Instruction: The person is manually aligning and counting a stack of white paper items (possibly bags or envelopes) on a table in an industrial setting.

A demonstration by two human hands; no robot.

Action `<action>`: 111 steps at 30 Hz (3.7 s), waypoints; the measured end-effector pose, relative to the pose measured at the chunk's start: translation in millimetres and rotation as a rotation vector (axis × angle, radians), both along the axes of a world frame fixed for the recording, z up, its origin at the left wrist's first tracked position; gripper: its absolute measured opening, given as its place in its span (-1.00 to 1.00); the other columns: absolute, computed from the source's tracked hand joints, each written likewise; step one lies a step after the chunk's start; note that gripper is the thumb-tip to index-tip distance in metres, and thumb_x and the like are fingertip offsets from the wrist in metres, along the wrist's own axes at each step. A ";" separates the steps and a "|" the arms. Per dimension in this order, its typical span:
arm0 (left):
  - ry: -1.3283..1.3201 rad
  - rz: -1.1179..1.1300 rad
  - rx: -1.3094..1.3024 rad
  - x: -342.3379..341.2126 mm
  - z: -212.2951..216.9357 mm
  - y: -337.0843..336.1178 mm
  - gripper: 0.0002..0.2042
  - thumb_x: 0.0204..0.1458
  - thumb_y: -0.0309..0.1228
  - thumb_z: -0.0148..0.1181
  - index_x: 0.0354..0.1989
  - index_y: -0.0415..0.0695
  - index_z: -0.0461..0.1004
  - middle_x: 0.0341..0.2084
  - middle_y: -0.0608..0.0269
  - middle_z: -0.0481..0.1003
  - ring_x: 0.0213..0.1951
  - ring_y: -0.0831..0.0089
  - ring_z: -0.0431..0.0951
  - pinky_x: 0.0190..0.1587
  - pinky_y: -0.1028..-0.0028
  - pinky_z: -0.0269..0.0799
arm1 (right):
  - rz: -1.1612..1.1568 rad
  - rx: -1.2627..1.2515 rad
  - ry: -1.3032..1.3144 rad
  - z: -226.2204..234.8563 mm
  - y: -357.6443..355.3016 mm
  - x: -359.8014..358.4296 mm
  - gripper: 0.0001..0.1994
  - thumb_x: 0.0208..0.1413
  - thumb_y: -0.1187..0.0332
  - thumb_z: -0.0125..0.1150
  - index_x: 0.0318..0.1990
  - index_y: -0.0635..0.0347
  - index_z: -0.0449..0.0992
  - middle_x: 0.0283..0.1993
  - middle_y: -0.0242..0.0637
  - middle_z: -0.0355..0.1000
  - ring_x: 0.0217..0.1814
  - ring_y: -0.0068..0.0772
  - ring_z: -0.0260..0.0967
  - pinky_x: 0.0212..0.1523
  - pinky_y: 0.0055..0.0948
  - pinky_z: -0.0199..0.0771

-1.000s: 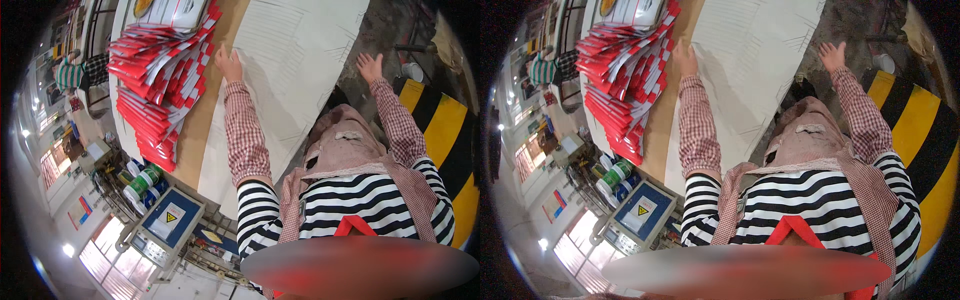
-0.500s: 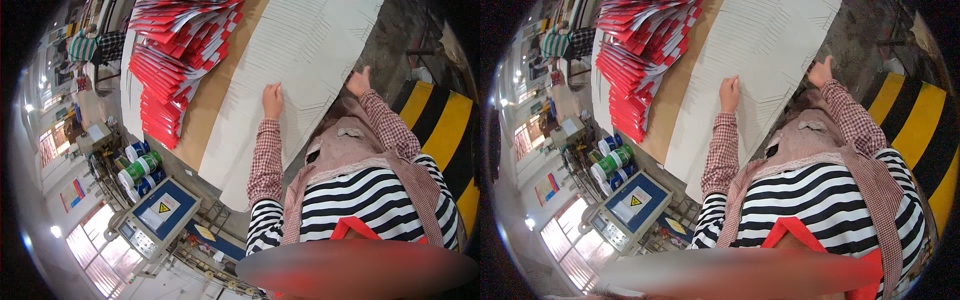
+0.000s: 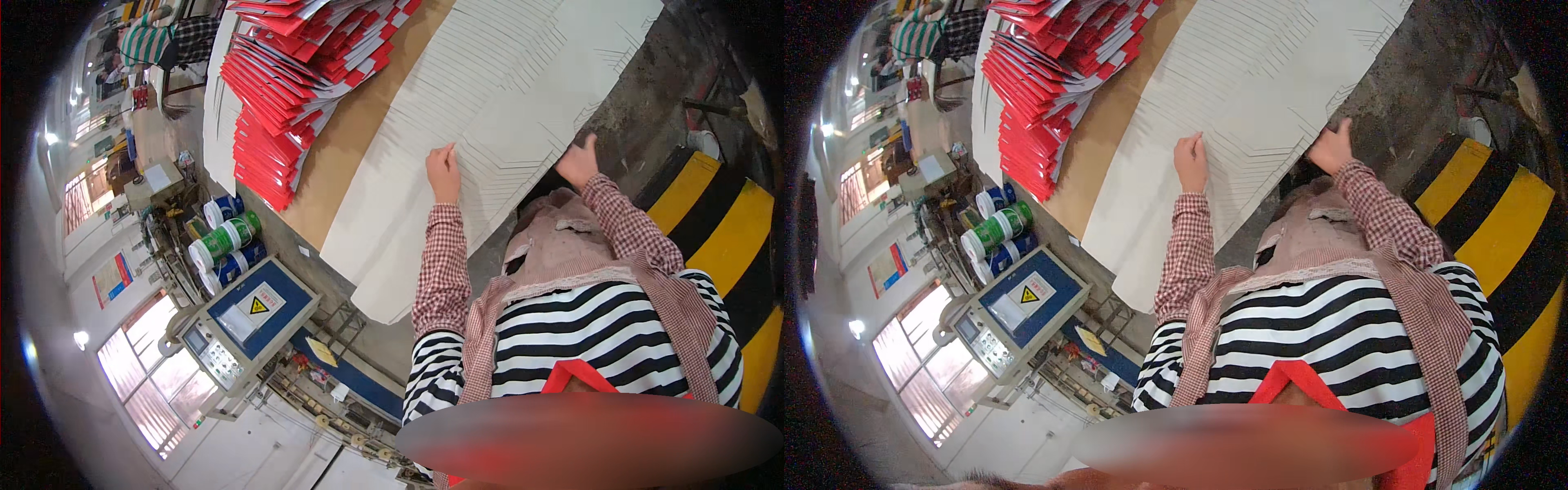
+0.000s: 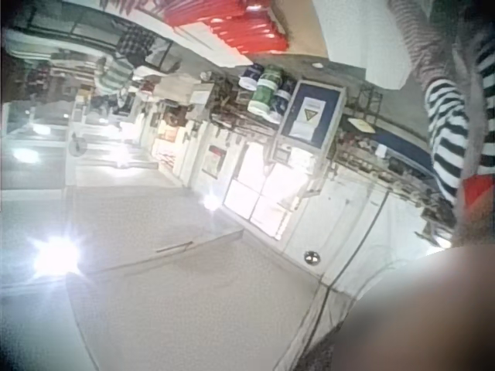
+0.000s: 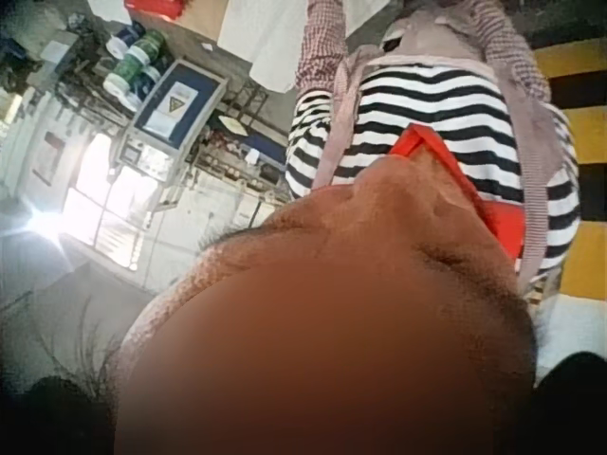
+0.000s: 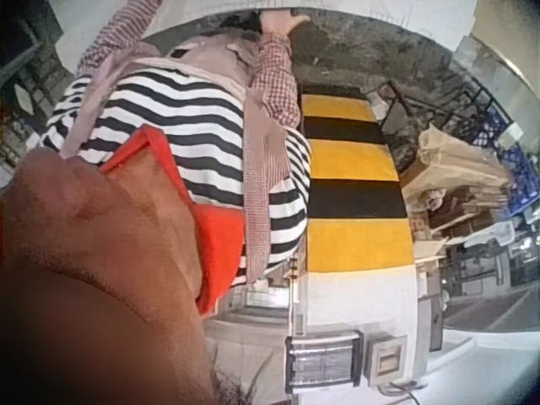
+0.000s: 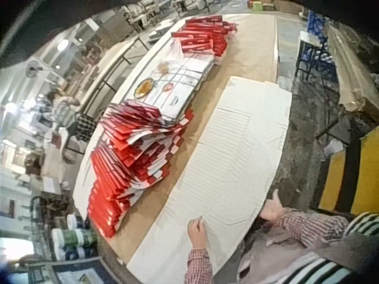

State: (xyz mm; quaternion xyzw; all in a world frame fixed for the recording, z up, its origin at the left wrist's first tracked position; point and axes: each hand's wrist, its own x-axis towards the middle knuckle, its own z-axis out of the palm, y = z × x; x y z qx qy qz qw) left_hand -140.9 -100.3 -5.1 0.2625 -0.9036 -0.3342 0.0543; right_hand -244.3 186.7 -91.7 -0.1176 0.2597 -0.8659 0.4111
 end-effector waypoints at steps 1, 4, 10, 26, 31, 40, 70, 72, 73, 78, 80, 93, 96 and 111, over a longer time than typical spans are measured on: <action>0.053 -0.024 -0.090 3.6 1.9 2.5 -0.79 0.03 -0.40 -0.03 -0.24 -0.19 0.49 -0.49 0.17 0.37 -0.45 0.34 0.38 -0.35 0.48 0.29 | -0.128 0.099 -0.024 -7.0 -10.5 6.1 -0.08 -0.09 -0.38 -0.33 0.18 0.32 0.03 0.27 -0.17 -0.01 0.30 -0.16 -0.13 0.27 -0.21 -0.23; 0.094 -0.065 -0.130 9.2 6.1 -4.8 -0.79 0.03 -0.38 -0.02 -0.27 -0.18 0.50 -0.46 0.17 0.38 -0.44 0.34 0.38 -0.35 0.48 0.29 | -0.040 0.011 0.028 -12.2 -4.5 8.2 -0.07 -0.08 -0.39 -0.38 0.20 0.32 -0.01 0.28 -0.14 -0.05 0.30 -0.16 -0.13 0.28 -0.23 -0.25; 0.051 0.164 0.154 49.6 16.7 -32.3 -0.80 0.04 -0.36 -0.02 -0.29 -0.19 0.50 -0.39 0.18 0.41 -0.36 0.39 0.39 -0.28 0.48 0.28 | -0.261 0.234 -0.980 45.9 -7.1 30.4 -0.04 -0.09 -0.40 -0.44 0.26 0.28 -0.26 0.33 -0.13 -0.27 0.33 -0.16 -0.25 0.30 -0.26 -0.28; 0.095 0.102 0.060 175.1 13.3 -85.8 -0.79 0.00 -0.48 -0.05 -0.21 -0.19 0.45 -0.37 0.12 0.42 -0.23 0.20 0.34 -0.12 0.35 0.23 | 1.172 2.060 1.528 5.4 -50.4 78.1 -0.26 0.06 -0.23 -0.42 0.23 0.17 -0.01 0.24 -0.18 0.04 0.26 -0.26 -0.06 0.21 0.04 -0.31; 0.196 -0.039 -0.004 206.0 3.8 -83.6 -0.80 0.00 -0.46 -0.04 -0.22 -0.19 0.46 -0.40 0.12 0.42 -0.29 0.24 0.35 -0.15 0.37 0.24 | 1.182 2.095 1.384 68.4 -92.3 110.2 -0.37 0.11 -0.15 -0.41 0.23 0.05 0.02 0.24 -0.18 0.04 0.28 -0.23 -0.09 0.15 0.28 -0.39; 0.114 0.057 0.005 258.0 9.7 -111.4 -0.79 0.03 -0.43 -0.06 -0.20 -0.16 0.45 -0.38 0.12 0.41 -0.26 0.23 0.33 -0.14 0.35 0.23 | -0.664 0.669 -1.097 58.8 -89.8 178.9 -0.17 -0.04 -0.29 -0.32 0.22 0.23 0.01 0.31 -0.21 -0.10 0.33 -0.26 -0.18 0.29 -0.23 -0.31; 0.079 -0.485 -0.344 171.8 -10.6 -64.2 -0.56 0.08 -0.26 -0.18 0.17 -0.01 0.11 0.20 0.27 0.03 0.22 0.26 0.00 0.19 0.17 -0.15 | -0.576 0.464 -1.029 103.7 -163.4 231.5 -0.64 0.14 0.35 -0.08 -0.02 0.45 0.12 -0.02 -0.06 0.10 0.04 -0.20 0.13 0.01 -0.31 0.29; 0.111 -0.478 -0.323 171.8 -11.7 -64.1 -0.57 0.08 -0.26 -0.18 0.16 0.00 0.11 0.20 0.27 0.04 0.21 0.26 0.01 0.19 0.17 -0.14 | -0.664 0.441 -1.121 109.4 -170.4 226.6 -0.62 0.14 0.32 -0.07 -0.01 0.45 0.12 -0.01 -0.04 0.10 0.01 -0.20 0.15 -0.02 -0.30 0.29; 0.125 -0.483 -0.300 173.5 -12.4 -64.4 -0.57 0.08 -0.26 -0.18 0.16 0.01 0.12 0.20 0.27 0.05 0.21 0.26 0.01 0.19 0.17 -0.14 | -0.664 0.441 -1.108 110.2 -171.8 227.0 -0.62 0.14 0.32 -0.07 -0.01 0.45 0.12 -0.01 -0.04 0.10 0.01 -0.20 0.15 -0.02 -0.30 0.29; 0.152 -0.462 -0.318 177.7 -14.2 -68.1 -0.58 0.08 -0.26 -0.17 0.16 0.03 0.13 0.19 0.27 0.07 0.20 0.26 0.03 0.18 0.17 -0.12 | -0.724 0.454 -1.101 118.4 -180.0 234.6 -0.52 0.13 0.27 -0.04 0.10 0.40 0.05 0.02 -0.09 0.15 -0.08 -0.28 0.23 -0.11 -0.37 0.35; 0.147 -0.474 -0.320 175.5 -12.6 -66.4 -0.58 0.08 -0.25 -0.18 0.16 0.04 0.13 0.18 0.27 0.07 0.20 0.26 0.04 0.18 0.17 -0.12 | -0.714 0.607 -0.969 108.5 -178.5 234.0 -0.58 0.12 0.26 -0.02 0.03 0.37 0.12 -0.04 -0.12 0.22 -0.16 -0.33 0.28 -0.21 -0.41 0.37; 0.159 -0.475 -0.358 174.2 -12.9 -67.0 -0.59 0.08 -0.28 -0.17 0.14 -0.01 0.15 0.18 0.23 0.08 0.19 0.25 0.04 0.18 0.17 -0.12 | -0.468 1.112 -0.386 91.2 -167.3 231.1 -0.81 0.13 0.32 -0.03 -0.33 0.31 0.32 -0.48 -0.29 0.38 -0.64 -0.65 0.17 -0.67 -0.64 0.20; 0.146 -0.489 -0.335 174.1 -11.6 -67.8 -0.58 0.08 -0.28 -0.17 0.15 -0.02 0.15 0.19 0.23 0.06 0.20 0.24 0.02 0.19 0.16 -0.13 | -0.504 1.088 -0.378 87.1 -167.1 232.8 -0.81 0.13 0.33 -0.03 -0.35 0.30 0.32 -0.49 -0.28 0.38 -0.64 -0.63 0.19 -0.67 -0.62 0.21; 0.222 -0.420 -0.277 176.4 -9.8 -63.1 -0.53 0.04 -0.28 -0.11 0.17 -0.03 0.09 0.21 0.13 -0.03 0.23 0.12 -0.08 0.19 0.13 -0.17 | -0.402 1.033 -0.431 95.0 -147.0 238.8 -0.77 0.09 0.21 0.01 -0.37 0.20 0.38 -0.56 -0.40 0.35 -0.62 -0.61 0.20 -0.61 -0.56 0.23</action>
